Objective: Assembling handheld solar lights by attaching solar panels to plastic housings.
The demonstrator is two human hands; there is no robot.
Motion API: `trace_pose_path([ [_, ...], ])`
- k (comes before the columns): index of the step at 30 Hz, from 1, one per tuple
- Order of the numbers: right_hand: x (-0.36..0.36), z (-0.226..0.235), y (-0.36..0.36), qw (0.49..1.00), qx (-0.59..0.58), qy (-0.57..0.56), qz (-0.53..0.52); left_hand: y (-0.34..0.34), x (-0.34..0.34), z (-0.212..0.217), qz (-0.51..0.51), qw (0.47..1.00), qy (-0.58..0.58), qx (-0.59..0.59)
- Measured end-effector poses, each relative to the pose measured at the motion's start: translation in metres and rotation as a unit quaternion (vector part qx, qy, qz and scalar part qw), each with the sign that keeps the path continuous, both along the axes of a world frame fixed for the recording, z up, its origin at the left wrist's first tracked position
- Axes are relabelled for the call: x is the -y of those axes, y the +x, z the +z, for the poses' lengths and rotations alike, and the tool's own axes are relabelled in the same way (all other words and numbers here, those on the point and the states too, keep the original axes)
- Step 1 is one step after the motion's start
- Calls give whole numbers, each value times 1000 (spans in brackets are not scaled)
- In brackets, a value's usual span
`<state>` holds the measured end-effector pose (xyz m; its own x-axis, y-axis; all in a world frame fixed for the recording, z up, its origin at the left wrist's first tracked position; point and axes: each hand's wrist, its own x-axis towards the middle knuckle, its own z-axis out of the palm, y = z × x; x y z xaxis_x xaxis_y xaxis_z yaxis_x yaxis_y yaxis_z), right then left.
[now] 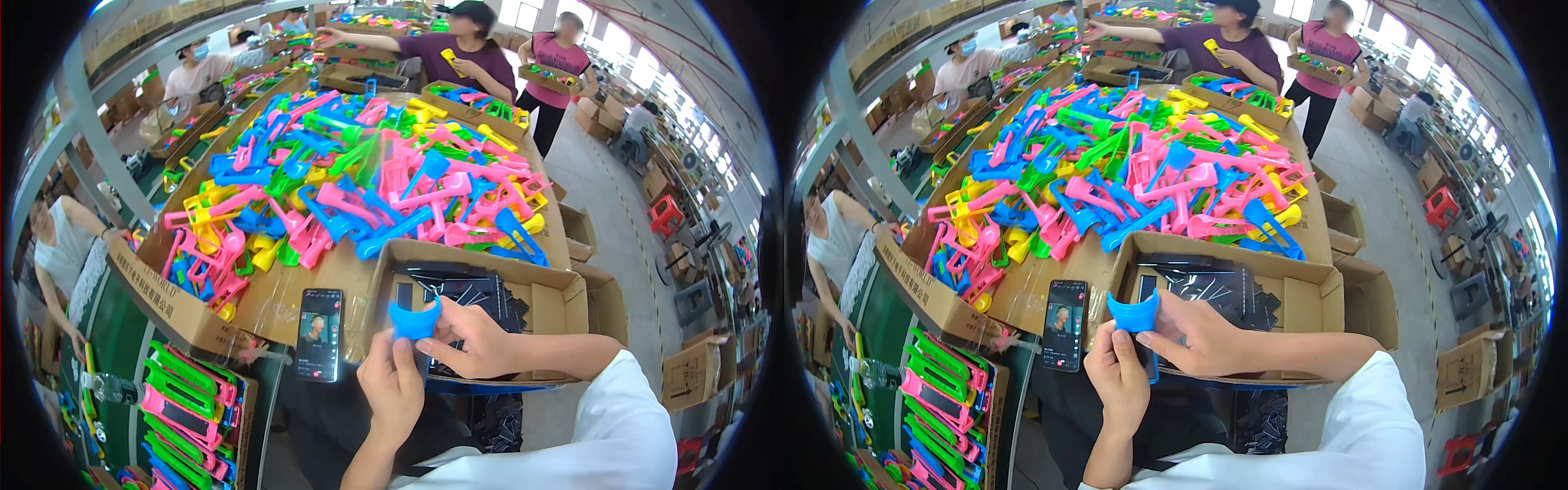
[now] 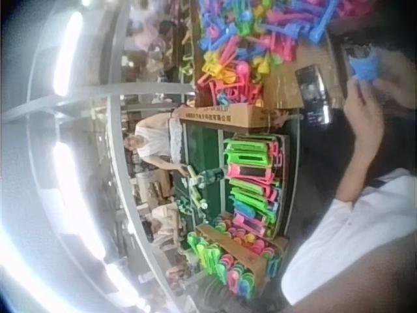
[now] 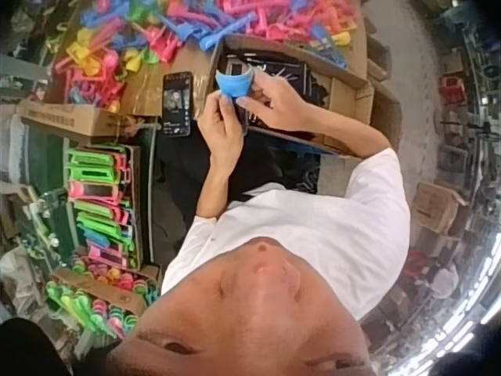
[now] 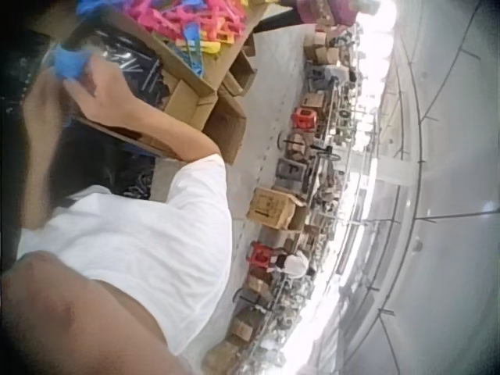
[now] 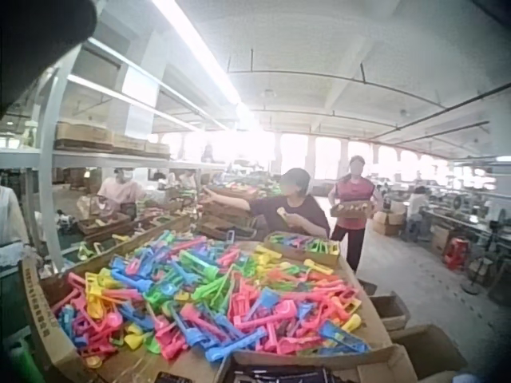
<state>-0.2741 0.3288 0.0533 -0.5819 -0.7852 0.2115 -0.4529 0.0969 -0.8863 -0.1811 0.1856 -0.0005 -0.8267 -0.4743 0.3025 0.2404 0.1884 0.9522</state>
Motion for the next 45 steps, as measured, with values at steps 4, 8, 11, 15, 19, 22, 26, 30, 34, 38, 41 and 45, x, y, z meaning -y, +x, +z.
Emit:
trace_pose_path([
  [4,2,11,-6,999,49,2,18,5,6,18,-90,994,67,16],
  [8,-1,6,-11,998,51,14,26,7,18,21,-195,971,126,48],
  [11,-2,8,-9,1000,12,-4,26,8,19,20,-226,965,121,55],
  [15,-2,9,-8,998,-51,30,13,9,17,19,-203,968,138,50],
  [19,1,12,-3,999,-47,1,6,9,20,21,-202,966,157,42],
  [22,1,8,-1,999,-49,-10,3,7,19,16,-208,961,178,34],
  [26,-2,3,-7,999,-30,-30,11,6,17,16,-212,958,188,33],
  [30,-10,10,-8,998,36,-35,22,10,20,17,-291,926,240,15],
  [34,-7,7,-9,998,37,-37,30,11,21,7,-289,918,271,2],
  [38,-6,-2,-5,985,149,-89,-3,4,11,4,-309,881,357,-34],
  [41,-5,8,0,984,150,-93,-13,1,2,2,-308,853,419,-51],
  [45,-5,3,3,984,132,-114,-24,1,2,-2,-301,846,435,-68],
])
